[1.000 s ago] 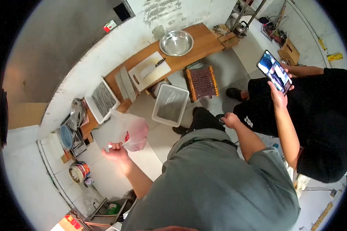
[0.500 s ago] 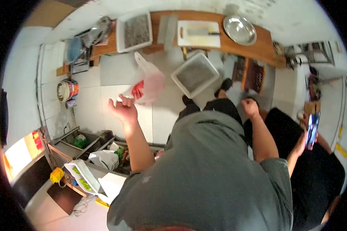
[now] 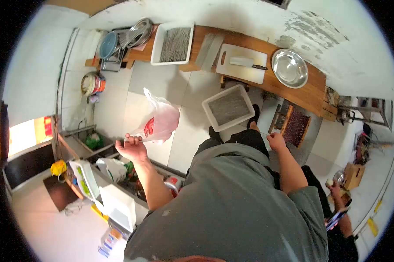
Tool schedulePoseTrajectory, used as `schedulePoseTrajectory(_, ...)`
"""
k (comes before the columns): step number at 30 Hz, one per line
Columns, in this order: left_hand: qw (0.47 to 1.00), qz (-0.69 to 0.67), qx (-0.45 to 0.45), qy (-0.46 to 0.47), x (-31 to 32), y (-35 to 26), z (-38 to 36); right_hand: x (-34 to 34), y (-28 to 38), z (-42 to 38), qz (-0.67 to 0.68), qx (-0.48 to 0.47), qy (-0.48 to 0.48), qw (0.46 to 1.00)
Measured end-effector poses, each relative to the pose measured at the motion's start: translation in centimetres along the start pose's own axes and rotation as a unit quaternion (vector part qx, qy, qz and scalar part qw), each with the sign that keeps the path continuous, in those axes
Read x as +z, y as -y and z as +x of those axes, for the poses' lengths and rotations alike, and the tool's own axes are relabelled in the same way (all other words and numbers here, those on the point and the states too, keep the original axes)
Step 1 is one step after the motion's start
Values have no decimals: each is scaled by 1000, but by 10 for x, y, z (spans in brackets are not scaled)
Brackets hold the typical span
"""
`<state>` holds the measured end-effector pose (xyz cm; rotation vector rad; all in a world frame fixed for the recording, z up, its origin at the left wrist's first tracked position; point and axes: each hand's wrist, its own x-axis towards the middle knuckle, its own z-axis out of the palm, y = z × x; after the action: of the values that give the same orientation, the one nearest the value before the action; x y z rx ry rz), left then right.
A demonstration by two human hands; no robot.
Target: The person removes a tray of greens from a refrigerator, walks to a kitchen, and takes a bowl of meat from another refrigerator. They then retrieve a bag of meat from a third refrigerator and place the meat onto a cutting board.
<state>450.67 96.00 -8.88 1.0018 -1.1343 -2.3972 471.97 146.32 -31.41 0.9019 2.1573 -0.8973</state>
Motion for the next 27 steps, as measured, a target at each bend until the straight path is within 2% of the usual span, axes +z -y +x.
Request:
schedulePoseTrajectory(3, 999, 4, 50, -14, 14, 1, -37, -35, -38, 34, 71, 26, 29, 997)
schedulePoseTrajectory(6, 994, 13, 99, -44, 32, 2, -63, -85, -42, 57, 92, 23, -11, 995)
schedulePoseTrajectory(7, 988, 42, 127, -78, 44, 4, -73, -92, -66, 81, 39, -49, -36, 997)
schedulePoseTrajectory(9, 986, 43, 139, -77, 57, 9, -88, -106, -86, 108, 180, 20, -36, 983)
schedulePoseTrajectory(12, 987, 14, 133, -89, 62, 12, -100, -137, -98, 133, 184, 42, -16, 982)
schedulePoseTrajectory(15, 984, 13, 139, -107, 69, 23, -116, -147, -103, 156, 168, 76, -43, 982)
schedulePoseTrajectory(16, 981, 7, 143, -134, 70, 26, -119, -153, -105, 157, 205, 82, 5, 975)
schedulePoseTrajectory(17, 987, 10, 125, -105, 54, 25, -118, -148, -114, 163, 181, 78, 2, 980)
schedulePoseTrajectory(21, 988, -6, 112, -104, 62, 34, -126, -118, -171, 224, 95, 10, -11, 995)
schedulePoseTrajectory(22, 987, -14, 117, -111, 65, 36, -125, -116, -168, 233, 76, -22, -12, 997)
schedulePoseTrajectory(25, 989, -29, 107, -101, 75, 34, -120, -136, -102, 199, 111, -11, -30, 993)
schedulePoseTrajectory(27, 992, -24, 102, -76, 73, 30, -112, -135, -100, 206, 162, -18, -42, 986)
